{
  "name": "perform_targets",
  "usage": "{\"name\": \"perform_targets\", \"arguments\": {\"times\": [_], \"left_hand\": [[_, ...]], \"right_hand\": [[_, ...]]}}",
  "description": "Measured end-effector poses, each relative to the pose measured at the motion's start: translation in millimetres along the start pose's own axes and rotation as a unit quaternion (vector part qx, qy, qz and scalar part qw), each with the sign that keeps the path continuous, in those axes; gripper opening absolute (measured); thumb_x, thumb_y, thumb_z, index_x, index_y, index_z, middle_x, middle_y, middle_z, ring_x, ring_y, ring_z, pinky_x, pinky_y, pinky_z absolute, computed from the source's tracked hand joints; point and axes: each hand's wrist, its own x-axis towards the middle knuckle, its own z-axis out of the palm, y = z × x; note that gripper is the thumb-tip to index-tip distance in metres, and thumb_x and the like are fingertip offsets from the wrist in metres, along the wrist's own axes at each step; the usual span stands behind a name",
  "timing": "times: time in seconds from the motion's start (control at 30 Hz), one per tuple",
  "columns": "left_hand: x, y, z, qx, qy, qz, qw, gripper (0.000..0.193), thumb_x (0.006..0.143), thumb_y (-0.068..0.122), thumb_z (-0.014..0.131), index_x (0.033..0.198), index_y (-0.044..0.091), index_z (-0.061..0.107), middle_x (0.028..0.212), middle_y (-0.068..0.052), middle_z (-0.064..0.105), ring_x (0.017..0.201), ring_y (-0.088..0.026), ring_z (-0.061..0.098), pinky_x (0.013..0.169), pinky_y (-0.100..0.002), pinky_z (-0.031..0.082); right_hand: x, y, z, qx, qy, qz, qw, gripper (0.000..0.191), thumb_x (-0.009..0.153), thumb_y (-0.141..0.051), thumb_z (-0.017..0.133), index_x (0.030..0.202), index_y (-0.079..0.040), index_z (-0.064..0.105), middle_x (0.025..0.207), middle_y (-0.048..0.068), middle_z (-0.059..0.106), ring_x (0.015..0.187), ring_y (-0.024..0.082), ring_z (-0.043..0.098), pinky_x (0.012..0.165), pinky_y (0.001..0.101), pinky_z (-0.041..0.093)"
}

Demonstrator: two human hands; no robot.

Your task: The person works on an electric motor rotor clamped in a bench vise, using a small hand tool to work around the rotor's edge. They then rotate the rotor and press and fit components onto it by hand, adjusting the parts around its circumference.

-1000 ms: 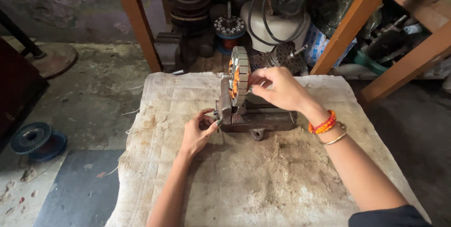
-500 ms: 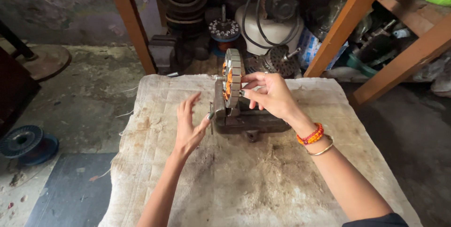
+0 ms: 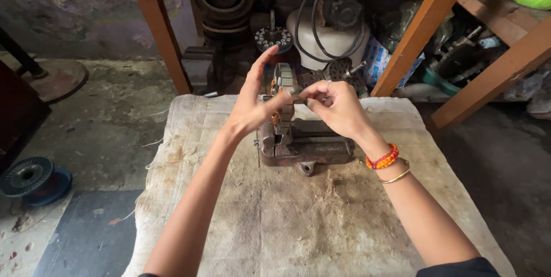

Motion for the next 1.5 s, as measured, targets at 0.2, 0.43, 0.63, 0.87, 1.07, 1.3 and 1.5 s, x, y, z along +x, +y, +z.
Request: {"name": "perform_targets", "arguments": {"times": [0.2, 0.43, 0.63, 0.87, 1.07, 1.3, 1.5], "left_hand": [[3.7, -31.5, 14.9, -0.168, -0.001, -0.022, 0.986, 0.067, 0.096, 0.015, 0.063, 0.158, 0.009, 0.039, 0.165, -0.012, 0.041, 0.155, -0.024, 0.034, 0.127, -0.039, 0.025], [-4.8, -48.8, 26.9, -0.218, 0.020, -0.027, 0.975, 0.054, 0.099, 0.012, 0.060, 0.151, 0.008, 0.047, 0.150, -0.008, 0.052, 0.141, -0.020, 0.047, 0.120, -0.035, 0.034], [-4.6, -49.1, 26.8, -0.258, 0.008, -0.045, 0.965, 0.053, 0.100, 0.015, 0.061, 0.151, 0.011, 0.046, 0.146, -0.008, 0.051, 0.136, -0.021, 0.049, 0.117, -0.036, 0.037], [-7.6, -44.0, 26.6, -0.252, 0.002, -0.028, 0.967, 0.053, 0.104, 0.024, 0.056, 0.153, 0.011, 0.041, 0.151, -0.009, 0.047, 0.145, -0.021, 0.041, 0.122, -0.036, 0.030], [-7.6, -40.0, 27.5, -0.245, 0.015, -0.049, 0.968, 0.053, 0.102, 0.022, 0.057, 0.151, 0.010, 0.042, 0.146, -0.009, 0.050, 0.140, -0.022, 0.045, 0.120, -0.036, 0.033], [-7.8, -40.6, 27.9, -0.239, 0.015, -0.032, 0.970, 0.052, 0.102, 0.021, 0.056, 0.151, 0.010, 0.043, 0.145, -0.008, 0.051, 0.139, -0.020, 0.046, 0.120, -0.035, 0.033], [-7.3, -42.9, 29.0, -0.239, 0.017, -0.031, 0.970, 0.052, 0.103, 0.019, 0.057, 0.151, 0.009, 0.043, 0.143, -0.007, 0.051, 0.137, -0.019, 0.047, 0.119, -0.034, 0.034]], "right_hand": [[3.0, -7.6, 6.6, 0.004, 0.001, -0.001, 1.000, 0.017, 0.089, -0.003, 0.067, 0.102, 0.000, 0.078, 0.080, -0.002, 0.072, 0.066, 0.001, 0.058, 0.059, 0.0207, 0.050], [2.5, -11.0, -2.8, 0.030, 0.018, -0.085, 0.996, 0.026, 0.092, -0.011, 0.066, 0.115, -0.001, 0.074, 0.112, 0.006, 0.073, 0.099, 0.011, 0.066, 0.082, 0.0271, 0.055], [5.0, -6.2, 20.7, 0.107, 0.006, -0.110, 0.988, 0.046, 0.103, -0.033, 0.055, 0.132, 0.004, 0.061, 0.121, 0.005, 0.067, 0.111, 0.012, 0.062, 0.098, 0.0284, 0.048], [6.6, 9.3, 37.7, 0.058, 0.046, -0.065, 0.995, 0.064, 0.108, -0.050, 0.037, 0.121, 0.003, 0.070, 0.067, -0.002, 0.030, 0.064, 0.011, 0.031, 0.062, 0.0349, 0.027], [7.4, 15.6, 39.4, 0.076, 0.054, -0.017, 0.996, 0.058, 0.110, -0.044, 0.042, 0.114, 0.004, 0.074, 0.068, 0.001, 0.042, 0.068, 0.012, 0.036, 0.064, 0.0327, 0.030], [7.2, 20.4, 41.4, 0.110, 0.049, -0.065, 0.991, 0.050, 0.104, -0.036, 0.049, 0.124, 0.007, 0.067, 0.098, 0.010, 0.075, 0.092, 0.011, 0.061, 0.085, 0.0308, 0.049], [6.6, 19.0, 40.6, 0.137, 0.065, -0.066, 0.986, 0.047, 0.108, -0.033, 0.047, 0.123, 0.008, 0.067, 0.100, 0.004, 0.069, 0.098, 0.008, 0.059, 0.089, 0.0276, 0.045]]}}
